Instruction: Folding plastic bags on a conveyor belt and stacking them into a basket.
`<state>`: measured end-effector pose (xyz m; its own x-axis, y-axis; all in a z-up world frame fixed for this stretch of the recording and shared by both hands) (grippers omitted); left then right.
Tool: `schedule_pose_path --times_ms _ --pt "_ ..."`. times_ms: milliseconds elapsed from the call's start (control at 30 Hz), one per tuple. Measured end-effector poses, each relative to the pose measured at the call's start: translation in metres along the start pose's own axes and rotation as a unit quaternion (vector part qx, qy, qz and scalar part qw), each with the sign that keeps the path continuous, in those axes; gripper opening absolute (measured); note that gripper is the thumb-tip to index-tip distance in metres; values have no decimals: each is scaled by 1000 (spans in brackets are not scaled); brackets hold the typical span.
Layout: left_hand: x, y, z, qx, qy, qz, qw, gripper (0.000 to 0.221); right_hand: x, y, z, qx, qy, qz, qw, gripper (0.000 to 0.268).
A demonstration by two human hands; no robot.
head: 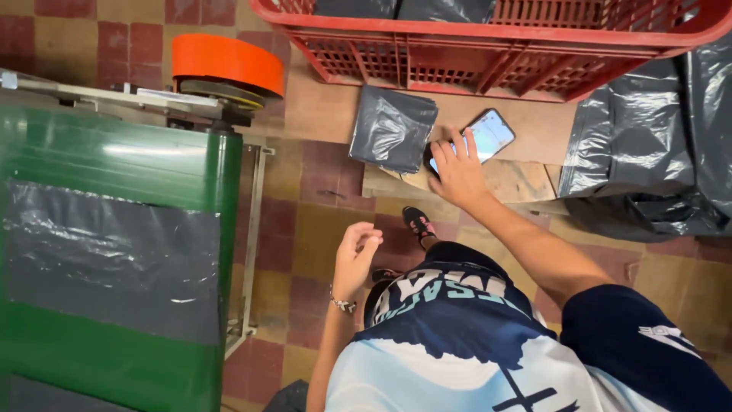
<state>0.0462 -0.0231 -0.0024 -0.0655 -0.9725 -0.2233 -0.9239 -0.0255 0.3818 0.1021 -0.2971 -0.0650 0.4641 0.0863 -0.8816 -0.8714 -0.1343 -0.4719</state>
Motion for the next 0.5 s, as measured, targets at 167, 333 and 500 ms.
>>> schedule_pose_path --times_ms 167,333,500 --pt "-15 15 0 18 -68 -34 997 27 -18 29 -18 -25 -32 56 998 73" --pt "-66 51 20 16 -100 -145 984 29 -12 27 12 -118 -52 77 989 88" --pt "-177 78 16 209 -429 -371 797 36 -45 -75 186 -158 -343 59 924 53"
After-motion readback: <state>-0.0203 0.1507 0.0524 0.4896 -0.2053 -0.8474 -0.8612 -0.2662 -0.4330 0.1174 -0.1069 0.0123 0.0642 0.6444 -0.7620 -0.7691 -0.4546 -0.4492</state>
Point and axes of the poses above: each hand's wrist, its own y-axis away from the middle knuckle, its own x-axis out of the palm, z = x × y, the point moved 4 cm from there along -y, towards the middle knuckle, and after that the axes turned 14 degrees about -z, right-handed, at the moved point
